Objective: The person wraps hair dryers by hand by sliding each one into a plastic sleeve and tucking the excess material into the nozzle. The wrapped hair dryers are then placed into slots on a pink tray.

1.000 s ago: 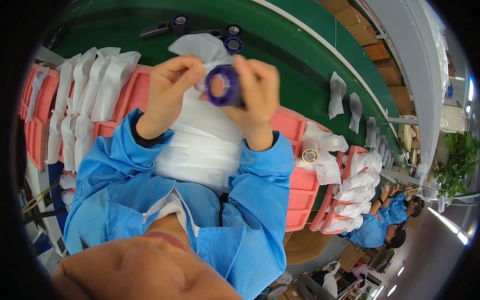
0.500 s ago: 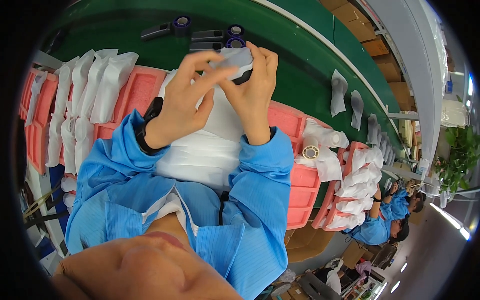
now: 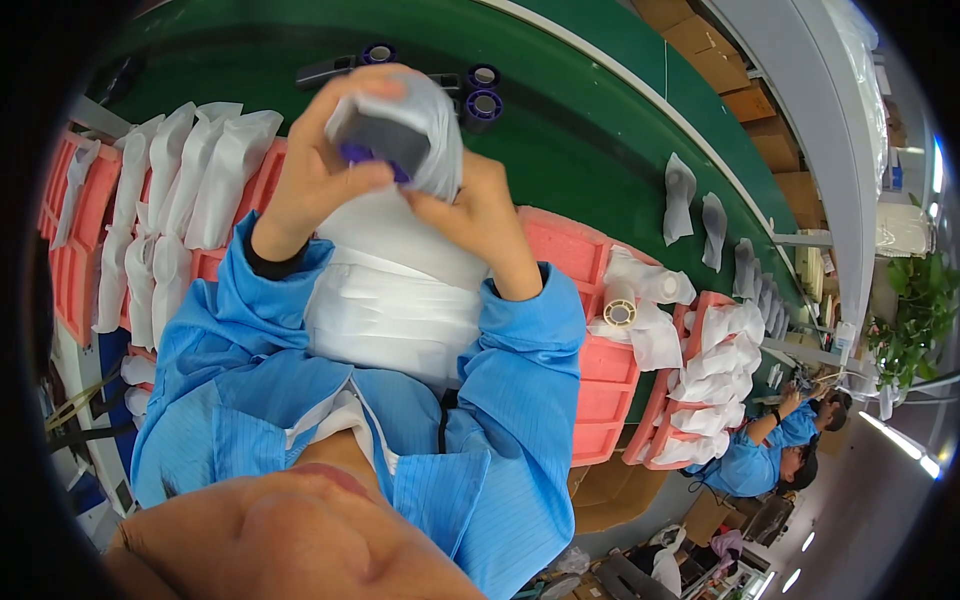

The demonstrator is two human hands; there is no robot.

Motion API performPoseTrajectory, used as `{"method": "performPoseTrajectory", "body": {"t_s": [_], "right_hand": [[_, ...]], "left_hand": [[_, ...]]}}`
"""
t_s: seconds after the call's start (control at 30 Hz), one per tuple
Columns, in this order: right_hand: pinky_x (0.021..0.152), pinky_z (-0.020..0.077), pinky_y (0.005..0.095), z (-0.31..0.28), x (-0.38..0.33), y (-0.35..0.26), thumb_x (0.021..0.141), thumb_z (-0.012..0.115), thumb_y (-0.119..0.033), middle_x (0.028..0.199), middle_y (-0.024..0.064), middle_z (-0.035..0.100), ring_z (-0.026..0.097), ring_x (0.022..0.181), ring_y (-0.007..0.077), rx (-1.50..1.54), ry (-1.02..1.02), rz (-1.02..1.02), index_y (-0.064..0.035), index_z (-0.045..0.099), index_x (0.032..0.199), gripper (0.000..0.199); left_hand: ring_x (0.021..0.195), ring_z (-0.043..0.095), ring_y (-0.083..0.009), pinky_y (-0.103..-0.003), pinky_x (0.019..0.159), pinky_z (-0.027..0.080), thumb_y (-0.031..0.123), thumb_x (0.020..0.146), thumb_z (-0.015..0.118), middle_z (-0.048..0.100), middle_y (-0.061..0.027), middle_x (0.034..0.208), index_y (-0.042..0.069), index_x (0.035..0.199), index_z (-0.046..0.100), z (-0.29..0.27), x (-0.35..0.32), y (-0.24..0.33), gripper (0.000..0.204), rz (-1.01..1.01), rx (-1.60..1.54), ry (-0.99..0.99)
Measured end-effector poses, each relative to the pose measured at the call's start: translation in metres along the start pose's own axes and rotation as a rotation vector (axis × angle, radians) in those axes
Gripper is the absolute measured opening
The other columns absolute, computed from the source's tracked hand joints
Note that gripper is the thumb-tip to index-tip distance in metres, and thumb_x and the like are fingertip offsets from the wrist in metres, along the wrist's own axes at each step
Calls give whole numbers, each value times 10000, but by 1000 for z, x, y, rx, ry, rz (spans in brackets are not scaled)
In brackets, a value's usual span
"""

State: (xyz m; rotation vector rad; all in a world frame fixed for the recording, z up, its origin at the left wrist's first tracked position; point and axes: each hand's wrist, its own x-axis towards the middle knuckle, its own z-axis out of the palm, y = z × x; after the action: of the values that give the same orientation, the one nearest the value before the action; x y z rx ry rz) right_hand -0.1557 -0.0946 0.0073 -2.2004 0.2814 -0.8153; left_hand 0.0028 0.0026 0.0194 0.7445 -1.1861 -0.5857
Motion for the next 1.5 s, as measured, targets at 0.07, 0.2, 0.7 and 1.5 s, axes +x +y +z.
{"method": "performPoseTrajectory", "body": {"t_s": [0.07,0.2,0.7,1.5], "right_hand": [[692,510,322,1,0,3,687,734,-19,895,95,621,630,768,234,-45,-11,-32,-9,559,1086,435],[621,501,350,5,-2,-2,674,730,-10,781,129,612,624,680,311,-579,286,48,-2,578,981,342],[563,470,274,-25,-12,-21,809,714,-125,808,67,652,568,629,110,221,-245,568,-2,595,1061,304],[845,493,309,-30,24,179,494,837,-132,1004,129,660,631,922,245,-173,128,823,11,601,1105,671]], "left_hand": [[1075,546,-218,-292,882,457,119,698,814,564,-70,1160,112,1128,614,2,-3,-3,474,33,29,176],[1088,538,-221,-295,899,442,101,684,821,550,-77,1167,110,1112,624,3,-8,-10,472,127,481,248],[905,557,-158,-258,801,440,75,734,760,538,-58,1045,42,890,649,-34,0,-19,195,-110,252,449],[783,571,-250,-348,690,471,232,735,747,562,-73,821,75,828,605,58,-76,-115,231,-55,937,-432]]}}
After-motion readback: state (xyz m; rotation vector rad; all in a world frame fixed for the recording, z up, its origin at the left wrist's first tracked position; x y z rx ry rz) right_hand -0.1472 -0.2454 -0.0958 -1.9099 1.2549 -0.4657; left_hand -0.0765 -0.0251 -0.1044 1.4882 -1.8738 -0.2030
